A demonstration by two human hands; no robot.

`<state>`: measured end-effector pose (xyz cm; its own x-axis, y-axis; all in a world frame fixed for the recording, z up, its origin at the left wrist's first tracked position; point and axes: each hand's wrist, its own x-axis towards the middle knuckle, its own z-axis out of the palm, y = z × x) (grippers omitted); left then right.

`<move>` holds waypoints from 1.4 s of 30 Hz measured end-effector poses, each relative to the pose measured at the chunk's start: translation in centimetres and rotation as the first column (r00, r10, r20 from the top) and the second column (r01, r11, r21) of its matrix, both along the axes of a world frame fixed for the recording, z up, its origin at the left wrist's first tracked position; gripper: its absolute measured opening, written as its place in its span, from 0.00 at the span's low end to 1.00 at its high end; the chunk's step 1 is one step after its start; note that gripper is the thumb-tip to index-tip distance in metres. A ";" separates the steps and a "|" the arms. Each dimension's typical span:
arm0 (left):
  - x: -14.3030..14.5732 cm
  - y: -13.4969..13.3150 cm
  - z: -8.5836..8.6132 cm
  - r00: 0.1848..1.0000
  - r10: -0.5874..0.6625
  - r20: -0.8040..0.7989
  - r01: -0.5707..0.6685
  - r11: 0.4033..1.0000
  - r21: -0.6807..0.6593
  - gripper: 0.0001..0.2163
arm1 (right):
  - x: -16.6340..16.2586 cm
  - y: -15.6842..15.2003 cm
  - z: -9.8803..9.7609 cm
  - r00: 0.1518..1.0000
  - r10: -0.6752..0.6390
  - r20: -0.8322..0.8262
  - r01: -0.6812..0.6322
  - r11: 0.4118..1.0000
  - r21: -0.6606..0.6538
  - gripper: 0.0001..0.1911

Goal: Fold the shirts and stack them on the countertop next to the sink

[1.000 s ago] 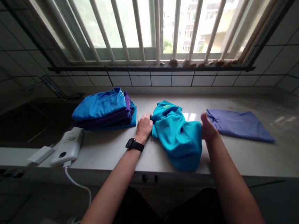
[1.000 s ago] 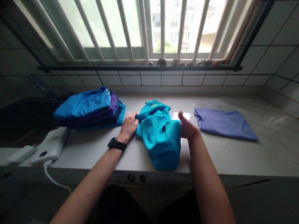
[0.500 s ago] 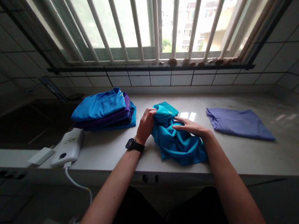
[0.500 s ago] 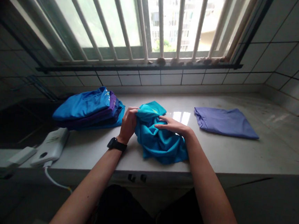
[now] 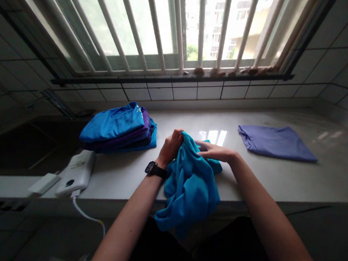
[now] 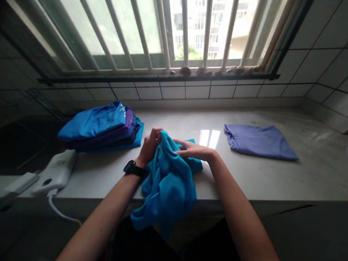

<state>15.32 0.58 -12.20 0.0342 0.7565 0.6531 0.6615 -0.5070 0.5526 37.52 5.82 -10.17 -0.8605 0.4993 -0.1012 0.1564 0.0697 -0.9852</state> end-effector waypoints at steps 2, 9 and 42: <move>0.2 -0.1 0.2 0.999 -0.041 0.002 0.041 0.994 -0.101 0.12 | 0.1 -0.2 0.0 0.994 0.099 0.038 -0.100 0.995 0.000 0.30; 1.3 -0.4 1.6 0.933 -0.329 0.144 0.357 0.809 -0.467 0.13 | 0.1 0.6 0.8 0.827 -0.468 -0.313 0.508 0.860 0.056 0.20; 0.3 -1.4 2.7 0.690 -0.272 0.671 0.722 0.331 -0.608 0.26 | 3.9 -1.0 0.7 0.968 -0.141 -0.208 0.050 0.920 -0.389 0.21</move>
